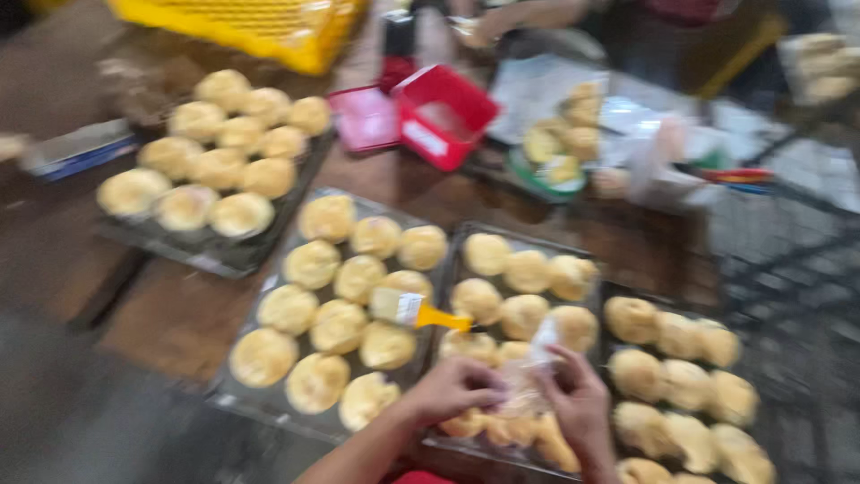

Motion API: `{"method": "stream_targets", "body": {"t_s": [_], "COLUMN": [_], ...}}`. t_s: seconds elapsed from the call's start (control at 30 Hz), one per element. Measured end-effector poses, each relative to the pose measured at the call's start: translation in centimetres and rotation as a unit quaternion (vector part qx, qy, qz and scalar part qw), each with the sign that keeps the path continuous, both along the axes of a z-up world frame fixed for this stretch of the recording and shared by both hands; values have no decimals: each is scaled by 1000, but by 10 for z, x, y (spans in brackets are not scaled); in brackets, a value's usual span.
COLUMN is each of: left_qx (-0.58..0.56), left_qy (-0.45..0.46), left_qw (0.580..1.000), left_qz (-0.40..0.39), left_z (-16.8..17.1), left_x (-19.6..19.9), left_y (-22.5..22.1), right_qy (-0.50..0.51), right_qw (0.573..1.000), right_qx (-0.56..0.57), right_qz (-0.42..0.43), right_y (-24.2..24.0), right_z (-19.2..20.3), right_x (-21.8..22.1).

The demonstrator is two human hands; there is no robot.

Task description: The person wears a plastic glove and uses a brush to apply a liquid coating to bread rolls on metal trays. The person then uses a metal grater to grate cheese onto the tops of the rolls across the trays.

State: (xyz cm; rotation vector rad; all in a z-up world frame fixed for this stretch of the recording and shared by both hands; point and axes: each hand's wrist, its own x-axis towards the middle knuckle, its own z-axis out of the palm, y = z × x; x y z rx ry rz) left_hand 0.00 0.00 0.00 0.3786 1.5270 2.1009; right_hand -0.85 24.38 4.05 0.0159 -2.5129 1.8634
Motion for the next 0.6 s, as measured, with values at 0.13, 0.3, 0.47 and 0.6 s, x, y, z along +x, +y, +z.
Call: {"method": "stream_targets", "body": {"t_s": [0.13, 0.3, 0.47, 0.6], "left_qx": [-46, 19, -17, 28], "left_qy": [-20, -118, -45, 26], "left_qw": [994, 980, 973, 957], "left_qz": [94, 157, 226, 286], "left_z": [4, 14, 14, 4], "left_x": [5, 10, 22, 30], "left_y": [-2, -15, -12, -11], "right_qy": [-32, -11, -68, -113], "right_qw": [998, 996, 989, 989], "right_qx": [22, -49, 114, 37], "right_qz": [-51, -71, 68, 89], "right_y": [-24, -51, -67, -69], "right_z": [17, 22, 19, 9], "right_x": [5, -4, 3, 5]}}
